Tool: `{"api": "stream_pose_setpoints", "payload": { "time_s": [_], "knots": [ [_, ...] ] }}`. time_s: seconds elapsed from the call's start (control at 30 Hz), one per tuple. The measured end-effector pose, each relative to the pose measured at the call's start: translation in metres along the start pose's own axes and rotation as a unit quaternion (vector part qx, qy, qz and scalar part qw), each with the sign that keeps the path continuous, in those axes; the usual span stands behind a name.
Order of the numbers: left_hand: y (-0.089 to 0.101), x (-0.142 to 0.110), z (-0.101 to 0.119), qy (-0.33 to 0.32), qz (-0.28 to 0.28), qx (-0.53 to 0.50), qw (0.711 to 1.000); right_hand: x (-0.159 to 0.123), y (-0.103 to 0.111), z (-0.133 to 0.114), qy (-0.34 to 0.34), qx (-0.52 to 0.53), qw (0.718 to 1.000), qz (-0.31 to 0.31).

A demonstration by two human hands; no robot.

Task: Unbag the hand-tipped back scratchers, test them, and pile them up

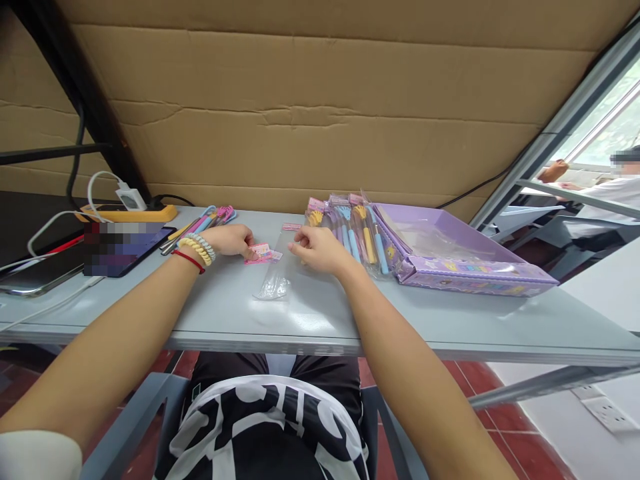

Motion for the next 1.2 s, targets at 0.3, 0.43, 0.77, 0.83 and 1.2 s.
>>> {"api": "stream_pose_setpoints", "payload": {
  "time_s": [0.3,0.43,0.77,0.83,1.2],
  "knots": [
    [0.012,-0.005,0.016,-0.045,0.135,-0.066,0.988,0.003,-0.01,0.0,0.025,-0.076,0.996,-0.027],
    [-0.001,-0.004,0.047,-0.167,0.174,-0.017,0.97,0.004,-0.011,-0.001,0.037,-0.098,0.994,-0.032],
    [-0.026,0.003,0.065,-0.166,0.089,0.004,0.982,0.004,-0.005,0.002,0.01,-0.102,0.995,-0.003],
    [-0.024,0.004,0.064,-0.161,0.112,-0.025,0.98,0.004,-0.005,0.001,0.015,-0.099,0.995,-0.004],
    [0.005,-0.01,0.061,-0.138,0.298,-0.269,0.906,0.001,0.019,0.015,-0.08,-0.023,0.985,0.153]
  ]
}}
Point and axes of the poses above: each hand's wrist, its own x-axis towards the middle knuckle, its own y-axis out of the back of the hand, z = x × y, the point moved 7 cm from there along x, towards the middle knuckle, and after that the axes turned 1 degree about z, right-handed, at the moved point
